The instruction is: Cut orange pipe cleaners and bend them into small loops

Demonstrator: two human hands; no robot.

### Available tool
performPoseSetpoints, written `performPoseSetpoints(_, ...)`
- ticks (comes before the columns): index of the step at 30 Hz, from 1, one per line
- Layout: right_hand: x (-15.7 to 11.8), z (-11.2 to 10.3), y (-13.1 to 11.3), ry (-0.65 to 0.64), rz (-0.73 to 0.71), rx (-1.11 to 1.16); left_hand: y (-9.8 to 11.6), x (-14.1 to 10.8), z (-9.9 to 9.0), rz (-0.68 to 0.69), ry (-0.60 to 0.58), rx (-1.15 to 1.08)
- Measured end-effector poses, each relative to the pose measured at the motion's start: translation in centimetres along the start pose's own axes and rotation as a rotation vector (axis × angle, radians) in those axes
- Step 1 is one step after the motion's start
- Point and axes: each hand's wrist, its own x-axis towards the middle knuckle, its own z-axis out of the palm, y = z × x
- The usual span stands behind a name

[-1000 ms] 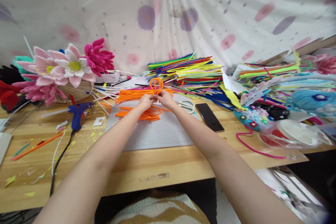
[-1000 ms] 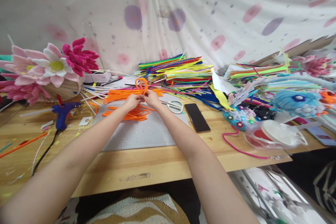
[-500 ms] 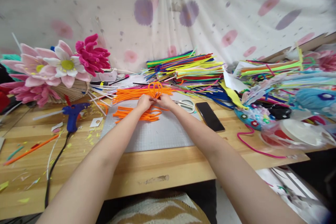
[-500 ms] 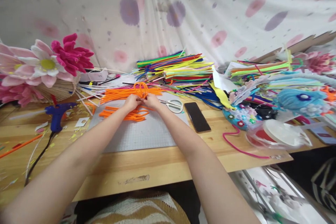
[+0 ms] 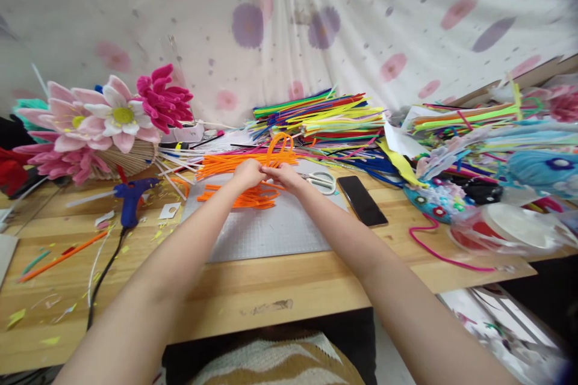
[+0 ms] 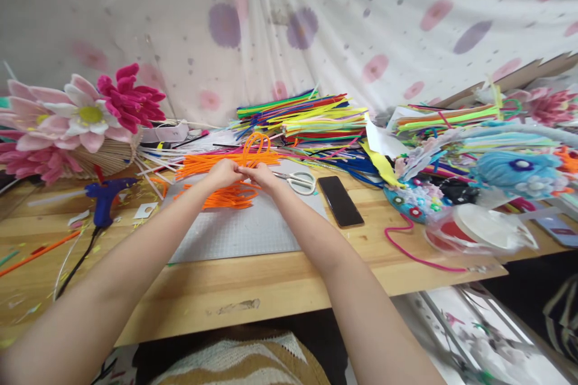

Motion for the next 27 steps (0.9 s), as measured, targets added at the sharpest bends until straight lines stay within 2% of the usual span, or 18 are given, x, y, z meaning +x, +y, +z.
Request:
performPoseSetpoints(3,-0.2,0.8,0.4,0.052,0.033,0.147,-0.4,-0.7,0.0,-0.019,-0.05,0.134)
performPoseSetpoints(6,-0.3,1.3,0.7,0.071,0.049,0.236,-1.3,-1.3,0.0,-0.059,-0.087,0.134)
performPoseSetpoints(9,-0.2,1.4,0.6,0.123,0.059,0.26,-1.7,-1.9,-0.6,-0.076,-0.124,0.126)
performPoseSetpoints(14,0.3,0.8,-0.6,0.226,0.026,0.304,-1.6,-2.9,-2.0,-0.072,-0.159,0.231)
performPoseSetpoints(17,0.4,0.4,-1.1,0.274,-0.002,0.316,-2.3,-3.0,-2.7,-0.06,-0.169,0.267)
performPoseSetpoints(22,0.3,0.2,-1.2,0.279,-0.002,0.288,-3.7,-3.0,-3.3,-0.051,-0.166,0.302)
performPoseSetpoints(27,0.3,0.2,-1.2,0.288,-0.008,0.278,-3.6,-3.8,-3.8,-0.047,-0.171,0.391)
